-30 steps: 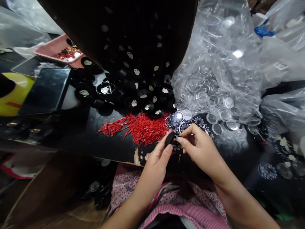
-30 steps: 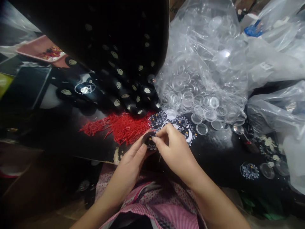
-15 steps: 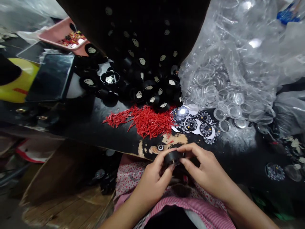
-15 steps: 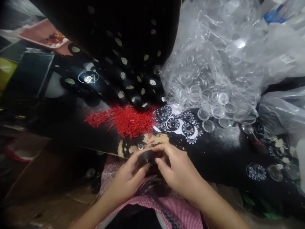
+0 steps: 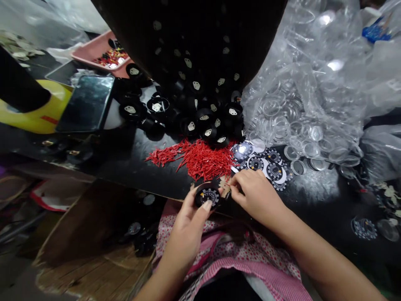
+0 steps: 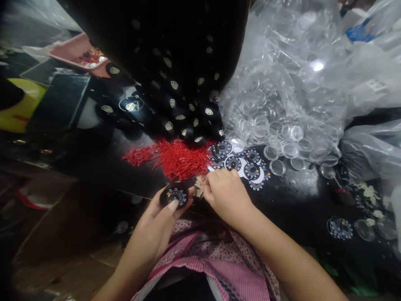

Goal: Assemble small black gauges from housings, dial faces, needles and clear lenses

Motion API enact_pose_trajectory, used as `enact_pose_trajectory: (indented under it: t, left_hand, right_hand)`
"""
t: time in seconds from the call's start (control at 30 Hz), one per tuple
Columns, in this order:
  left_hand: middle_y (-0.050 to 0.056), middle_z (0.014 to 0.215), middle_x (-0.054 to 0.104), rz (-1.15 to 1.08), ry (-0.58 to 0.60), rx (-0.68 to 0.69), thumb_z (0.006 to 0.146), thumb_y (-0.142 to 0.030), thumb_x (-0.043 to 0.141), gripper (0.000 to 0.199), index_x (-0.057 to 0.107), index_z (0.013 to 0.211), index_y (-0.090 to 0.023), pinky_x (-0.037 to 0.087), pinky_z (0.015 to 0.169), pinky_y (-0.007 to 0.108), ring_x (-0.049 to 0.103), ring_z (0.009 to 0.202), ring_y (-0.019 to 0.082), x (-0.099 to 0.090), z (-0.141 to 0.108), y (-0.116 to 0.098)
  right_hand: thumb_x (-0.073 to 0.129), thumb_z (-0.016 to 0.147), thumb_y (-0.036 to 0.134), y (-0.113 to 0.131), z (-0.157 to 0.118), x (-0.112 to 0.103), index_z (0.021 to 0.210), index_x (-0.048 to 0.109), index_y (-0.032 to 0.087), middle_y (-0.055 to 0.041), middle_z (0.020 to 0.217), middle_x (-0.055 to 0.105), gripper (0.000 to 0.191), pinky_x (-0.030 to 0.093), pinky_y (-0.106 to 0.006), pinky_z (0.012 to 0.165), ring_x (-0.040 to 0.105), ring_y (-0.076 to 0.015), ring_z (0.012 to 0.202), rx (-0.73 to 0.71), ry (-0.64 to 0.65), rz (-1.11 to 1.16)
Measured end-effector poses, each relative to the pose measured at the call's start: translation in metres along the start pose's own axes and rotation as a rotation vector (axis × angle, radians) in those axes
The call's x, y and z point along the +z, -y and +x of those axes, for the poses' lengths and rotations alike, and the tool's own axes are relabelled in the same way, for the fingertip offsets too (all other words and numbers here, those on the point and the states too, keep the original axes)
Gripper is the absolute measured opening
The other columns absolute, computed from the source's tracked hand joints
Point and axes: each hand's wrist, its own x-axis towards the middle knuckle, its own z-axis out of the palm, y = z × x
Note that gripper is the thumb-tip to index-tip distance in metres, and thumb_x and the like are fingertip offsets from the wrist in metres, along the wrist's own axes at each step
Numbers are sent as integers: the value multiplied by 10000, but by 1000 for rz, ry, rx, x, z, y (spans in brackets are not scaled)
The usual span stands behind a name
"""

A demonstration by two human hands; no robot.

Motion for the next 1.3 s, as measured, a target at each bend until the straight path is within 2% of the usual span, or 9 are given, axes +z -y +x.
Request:
enact_pose_trajectory:
  t: [0.23,0.37,0.57,0.67,0.77,0.83,0.93,1.07,1.3]
  left_hand:
    - [63,1241,677,-49,59,-24,912,-347,613,306,599,1199,-244,483,1043,390,616,1190,255,18,6,3]
    - [84,1250,663,-73,15,-39,909,-326,613,299,604,1189,-224,485,1047,399,604,1208,262,25,12,2]
    - [95,1197,684,-265,35,-6,900,-279,629,220,645,1104,-198,482,1063,437,613,1203,269,33,14,-5]
    - [91,1173,704,-284,29,-9,891,-292,647,304,610,1184,-220,459,1083,448,629,1185,264,35,14,-8]
    - [52,1145,722,-231,-8,-19,884,-304,659,460,523,1323,-286,448,1085,420,651,1145,231,39,15,-10]
    - [31,1136,721,-169,11,-47,872,-292,668,412,574,1273,-284,467,1055,375,652,1128,218,42,17,-8]
    - [13,1176,694,-94,63,-41,862,-288,680,299,645,1159,-269,482,1019,326,639,1124,202,44,20,-2]
    - [2,1216,668,23,85,50,880,-318,674,295,645,1171,-287,444,1048,312,612,1151,184,41,19,2]
    - [-9,1075,692,206,93,135,882,-282,662,205,653,1087,-265,506,923,238,640,1060,153,41,12,-11]
  right_hand:
    - [572,888,140,-5,-6,-3,835,604,176,-39,865,679,71,361,-354,793,596,-198,831,74,-30,208]
    - [610,897,180,-3,-9,-3,882,611,174,-35,895,668,16,360,-348,795,591,-196,857,46,-93,280]
    - [588,943,222,-9,-15,-2,839,610,170,-27,843,648,118,331,-347,763,566,-189,797,-20,-238,242]
    - [587,946,209,-10,-17,-6,826,606,174,-16,821,637,127,334,-341,766,558,-177,779,-28,-270,323]
    - [589,951,217,-6,-20,-13,865,620,190,-1,846,633,95,366,-318,790,572,-161,818,-29,-251,539]
    - [573,956,201,-1,-21,-17,878,624,193,1,854,624,94,374,-309,794,572,-156,833,-26,-234,598]
    - [560,952,171,3,-21,-20,865,616,184,-5,849,610,105,359,-321,782,556,-161,818,9,-215,541]
    - [562,947,170,4,-21,-21,845,598,180,-6,840,597,108,345,-333,766,540,-165,801,31,-197,492]
    - [538,943,172,6,-26,-22,811,579,182,-10,829,573,138,373,-312,726,530,-163,780,75,-205,581]
